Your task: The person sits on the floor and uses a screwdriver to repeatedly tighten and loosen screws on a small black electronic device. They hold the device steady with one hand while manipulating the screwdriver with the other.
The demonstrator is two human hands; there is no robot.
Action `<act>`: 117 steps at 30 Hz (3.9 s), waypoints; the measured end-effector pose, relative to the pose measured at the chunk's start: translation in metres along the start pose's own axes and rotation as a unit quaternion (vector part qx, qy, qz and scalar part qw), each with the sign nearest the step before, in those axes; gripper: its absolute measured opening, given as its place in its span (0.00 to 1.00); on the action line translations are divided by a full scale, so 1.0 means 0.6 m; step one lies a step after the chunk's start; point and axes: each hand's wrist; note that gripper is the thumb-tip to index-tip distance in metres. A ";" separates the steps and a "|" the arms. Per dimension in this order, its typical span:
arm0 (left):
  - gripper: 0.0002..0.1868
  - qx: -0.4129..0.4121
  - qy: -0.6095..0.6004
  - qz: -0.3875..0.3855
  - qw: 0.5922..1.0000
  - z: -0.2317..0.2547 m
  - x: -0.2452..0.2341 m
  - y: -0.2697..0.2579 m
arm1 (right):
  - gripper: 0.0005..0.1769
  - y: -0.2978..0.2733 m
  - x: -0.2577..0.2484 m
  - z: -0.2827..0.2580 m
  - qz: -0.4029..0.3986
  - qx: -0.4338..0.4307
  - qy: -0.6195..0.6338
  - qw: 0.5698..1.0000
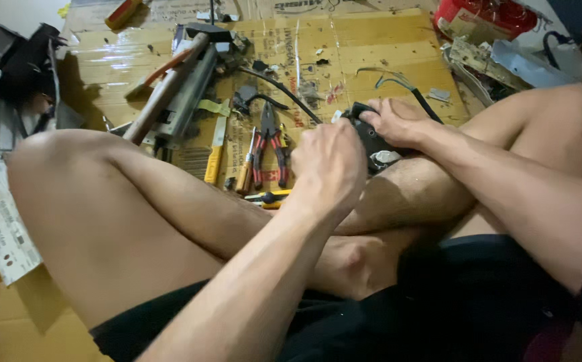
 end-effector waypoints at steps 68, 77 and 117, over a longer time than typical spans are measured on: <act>0.07 -0.168 -0.571 -0.255 0.762 -0.034 -0.012 0.059 | 0.22 -0.065 -0.045 -0.060 -0.025 -0.026 0.065 0.997; 0.15 0.059 0.184 0.014 0.981 -0.007 0.025 0.031 | 0.24 -0.018 0.000 -0.015 -0.029 -0.047 0.050 0.997; 0.25 -0.117 -0.123 -0.194 0.966 0.008 0.063 0.115 | 0.25 0.008 0.040 0.027 -0.019 -0.011 0.028 0.999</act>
Point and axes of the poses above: each hand's wrist, its own y-axis towards the middle knuckle, its own x-axis out of the palm, z = x × y, and after that the axes turned 9 degrees about -x, right-handed
